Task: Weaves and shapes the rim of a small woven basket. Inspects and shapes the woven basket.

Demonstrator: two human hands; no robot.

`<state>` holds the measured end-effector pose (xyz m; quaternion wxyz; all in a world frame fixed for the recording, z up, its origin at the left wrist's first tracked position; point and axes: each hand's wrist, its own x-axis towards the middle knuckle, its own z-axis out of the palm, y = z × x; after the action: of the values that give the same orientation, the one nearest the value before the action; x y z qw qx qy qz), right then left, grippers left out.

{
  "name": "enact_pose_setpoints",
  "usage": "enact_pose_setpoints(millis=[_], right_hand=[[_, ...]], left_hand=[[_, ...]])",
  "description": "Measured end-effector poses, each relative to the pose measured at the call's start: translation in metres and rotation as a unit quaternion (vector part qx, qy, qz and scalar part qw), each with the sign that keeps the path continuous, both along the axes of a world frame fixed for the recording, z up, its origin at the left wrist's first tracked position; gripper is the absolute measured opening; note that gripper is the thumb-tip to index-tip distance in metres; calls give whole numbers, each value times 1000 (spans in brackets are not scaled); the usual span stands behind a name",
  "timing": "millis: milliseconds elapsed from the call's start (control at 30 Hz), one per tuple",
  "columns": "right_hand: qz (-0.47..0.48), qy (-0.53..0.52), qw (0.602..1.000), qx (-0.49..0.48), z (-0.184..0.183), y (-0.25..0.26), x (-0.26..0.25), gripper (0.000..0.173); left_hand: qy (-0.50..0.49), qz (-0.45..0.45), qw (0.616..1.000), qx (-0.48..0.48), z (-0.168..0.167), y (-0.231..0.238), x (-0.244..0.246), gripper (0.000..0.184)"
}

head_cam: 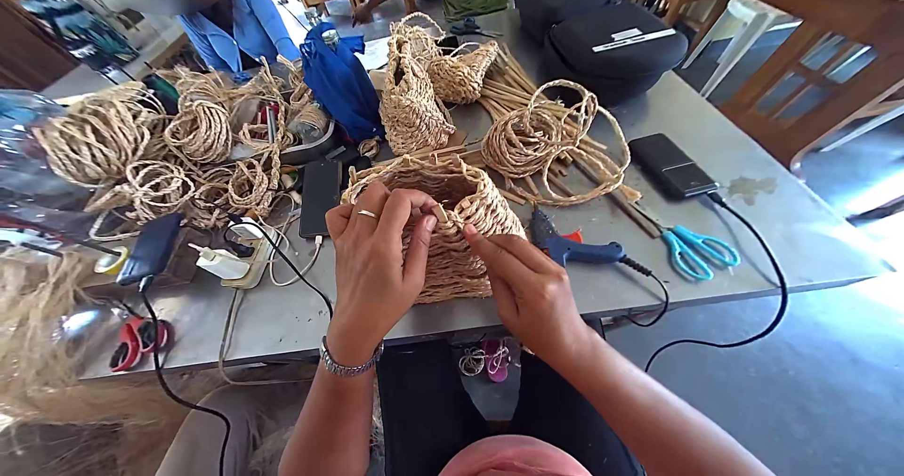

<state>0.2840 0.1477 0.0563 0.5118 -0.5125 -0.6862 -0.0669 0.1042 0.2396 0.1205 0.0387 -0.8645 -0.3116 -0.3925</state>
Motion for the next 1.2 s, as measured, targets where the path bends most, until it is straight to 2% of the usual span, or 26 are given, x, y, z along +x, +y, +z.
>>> enact_pose_setpoints(millis=[233,300,367,433,500,600,667,767,800,967,1200], right_hand=[[-7,1,1000,-13,-3,1,0,37],[-14,-10,1000,-13,4,-2,2,35],[-31,-37,999,5,11,-2,6,31],[-43,-62,997,24,19,3,9,25],[-34,-71,996,31,26,9,10,16],[18,-54,998,19,31,22,12,8],[53,-31,998,22,30,30,13,19],[57,-26,998,-8,31,33,14,61],[44,-34,998,-27,30,34,14,65],[10,-51,998,-39,21,38,7,47],[13,-55,998,-19,16,41,4,42]], left_hand=[[27,14,999,34,-1,0,3,28],[-35,-23,999,30,-4,0,-2,34],[-145,-64,986,41,-11,3,-11,37],[-232,-61,969,59,-20,12,-22,39],[-247,-45,968,16,-30,21,-31,49],[-223,-71,970,-65,-42,32,-31,56],[-228,-98,966,-80,-46,37,-27,55],[-260,-135,952,-84,-51,38,-20,50],[-269,-137,950,-82,-52,38,-18,49],[-290,-119,947,-65,-57,36,-12,49],[-310,-103,943,-63,-63,33,-12,52]])
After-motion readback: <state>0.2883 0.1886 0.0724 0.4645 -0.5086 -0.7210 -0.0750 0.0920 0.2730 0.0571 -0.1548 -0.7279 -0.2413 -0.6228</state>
